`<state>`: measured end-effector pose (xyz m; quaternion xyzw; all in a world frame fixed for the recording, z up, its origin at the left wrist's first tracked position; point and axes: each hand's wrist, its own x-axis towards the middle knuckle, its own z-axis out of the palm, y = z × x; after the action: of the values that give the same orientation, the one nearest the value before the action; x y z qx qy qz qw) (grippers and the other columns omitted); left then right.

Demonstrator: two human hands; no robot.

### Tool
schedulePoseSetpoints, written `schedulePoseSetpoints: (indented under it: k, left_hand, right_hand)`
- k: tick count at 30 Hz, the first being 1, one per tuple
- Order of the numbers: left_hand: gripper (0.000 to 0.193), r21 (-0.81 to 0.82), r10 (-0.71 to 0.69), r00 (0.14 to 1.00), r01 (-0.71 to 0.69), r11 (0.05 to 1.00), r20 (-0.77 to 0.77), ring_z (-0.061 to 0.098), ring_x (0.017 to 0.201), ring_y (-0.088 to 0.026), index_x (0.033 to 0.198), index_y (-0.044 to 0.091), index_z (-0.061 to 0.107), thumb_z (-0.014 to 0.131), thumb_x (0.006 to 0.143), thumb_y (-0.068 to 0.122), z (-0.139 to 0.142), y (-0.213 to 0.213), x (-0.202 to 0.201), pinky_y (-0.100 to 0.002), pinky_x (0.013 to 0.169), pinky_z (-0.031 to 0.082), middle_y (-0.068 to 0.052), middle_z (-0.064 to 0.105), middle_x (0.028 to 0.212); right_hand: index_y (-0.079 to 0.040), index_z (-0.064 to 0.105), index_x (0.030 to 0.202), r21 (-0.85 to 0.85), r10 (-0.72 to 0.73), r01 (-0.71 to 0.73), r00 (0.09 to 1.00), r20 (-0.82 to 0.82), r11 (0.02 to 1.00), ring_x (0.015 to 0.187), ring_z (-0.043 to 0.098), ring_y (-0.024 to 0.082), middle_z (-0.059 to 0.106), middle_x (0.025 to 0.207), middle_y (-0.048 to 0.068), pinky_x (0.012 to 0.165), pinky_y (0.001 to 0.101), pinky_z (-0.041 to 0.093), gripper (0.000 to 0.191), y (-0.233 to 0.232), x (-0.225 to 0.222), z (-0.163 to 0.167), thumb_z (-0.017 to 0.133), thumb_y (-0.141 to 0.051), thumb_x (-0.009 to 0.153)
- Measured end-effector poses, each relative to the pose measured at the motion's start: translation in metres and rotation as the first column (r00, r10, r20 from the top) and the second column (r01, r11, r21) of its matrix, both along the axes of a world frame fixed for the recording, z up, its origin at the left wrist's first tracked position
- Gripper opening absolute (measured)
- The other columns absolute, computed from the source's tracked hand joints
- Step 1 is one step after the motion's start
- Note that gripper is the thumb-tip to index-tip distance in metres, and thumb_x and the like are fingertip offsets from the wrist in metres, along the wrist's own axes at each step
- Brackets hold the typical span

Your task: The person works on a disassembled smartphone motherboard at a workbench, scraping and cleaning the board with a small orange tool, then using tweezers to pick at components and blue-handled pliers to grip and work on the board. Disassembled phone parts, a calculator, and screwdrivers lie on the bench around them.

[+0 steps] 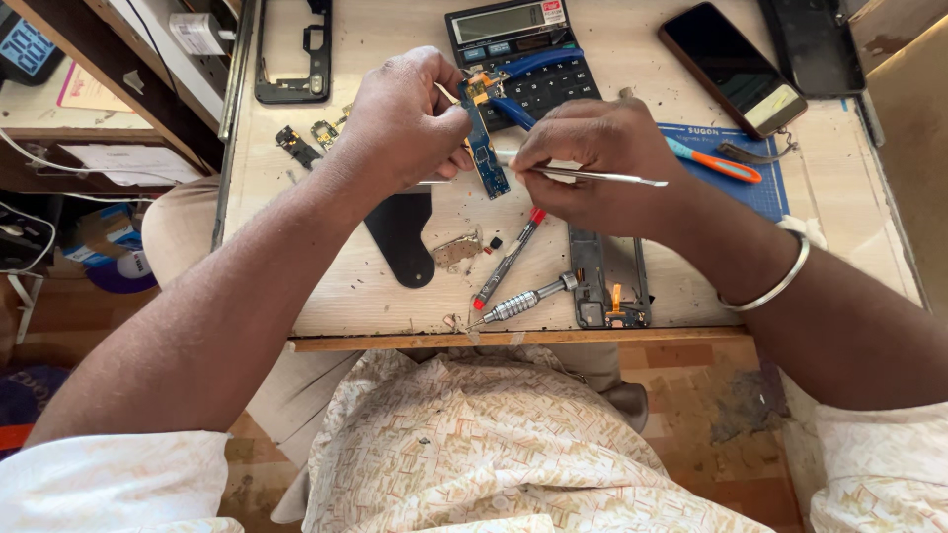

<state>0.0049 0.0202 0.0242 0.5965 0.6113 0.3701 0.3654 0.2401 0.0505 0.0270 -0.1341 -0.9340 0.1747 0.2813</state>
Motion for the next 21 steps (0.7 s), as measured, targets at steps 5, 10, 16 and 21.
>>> schedulePoseSetpoints:
  k: [5,10,16,21]
  left_hand:
    - [0.018,0.004,0.007,1.000,-0.007,1.000,0.002,0.079,0.070,-0.008,0.107,0.000,0.058,0.065,0.091,0.007,-0.0002,0.0005,-0.0009,-0.021,0.056,0.066,-0.006,0.076,0.081]
    - [0.021,0.029,-0.006,1.000,0.005,1.000,0.010,0.079,0.069,-0.009,0.108,0.000,0.057,0.066,0.092,0.008,-0.0007,0.0006,-0.0032,-0.022,0.054,0.065,-0.007,0.076,0.081]
    - [0.022,0.018,-0.001,1.000,0.002,1.000,-0.007,0.078,0.068,-0.009,0.108,-0.001,0.057,0.069,0.094,0.012,-0.0018,0.0013,-0.0031,-0.021,0.054,0.064,-0.007,0.076,0.078]
    - [0.022,0.027,-0.015,1.000,0.015,1.000,-0.006,0.077,0.066,-0.008,0.109,0.000,0.058,0.068,0.094,0.011,-0.0043,0.0016,-0.0021,-0.022,0.053,0.063,-0.006,0.075,0.078]
  right_hand:
    - [-0.005,0.076,0.095,-0.020,-0.047,0.048,0.999,0.024,0.999,0.082,0.075,0.017,0.075,0.089,0.007,0.071,0.0282,0.059,0.009,0.0024,-0.0008,-0.0005,0.080,-0.005,0.087]
    - [-0.005,0.076,0.093,0.012,-0.064,0.063,0.997,0.036,0.998,0.082,0.075,0.017,0.076,0.088,0.007,0.071,0.0285,0.058,0.009,0.0037,-0.0001,0.0003,0.080,-0.005,0.085]
    - [-0.004,0.076,0.094,-0.056,-0.043,0.044,0.999,0.020,0.997,0.082,0.076,0.018,0.076,0.089,0.007,0.071,0.0272,0.060,0.009,0.0041,0.0011,0.0022,0.079,-0.004,0.086]
    - [-0.004,0.076,0.093,-0.076,0.009,-0.007,0.999,0.037,0.997,0.080,0.075,0.018,0.075,0.087,0.008,0.072,0.0291,0.059,0.010,0.0051,0.0012,0.0056,0.079,-0.002,0.083]
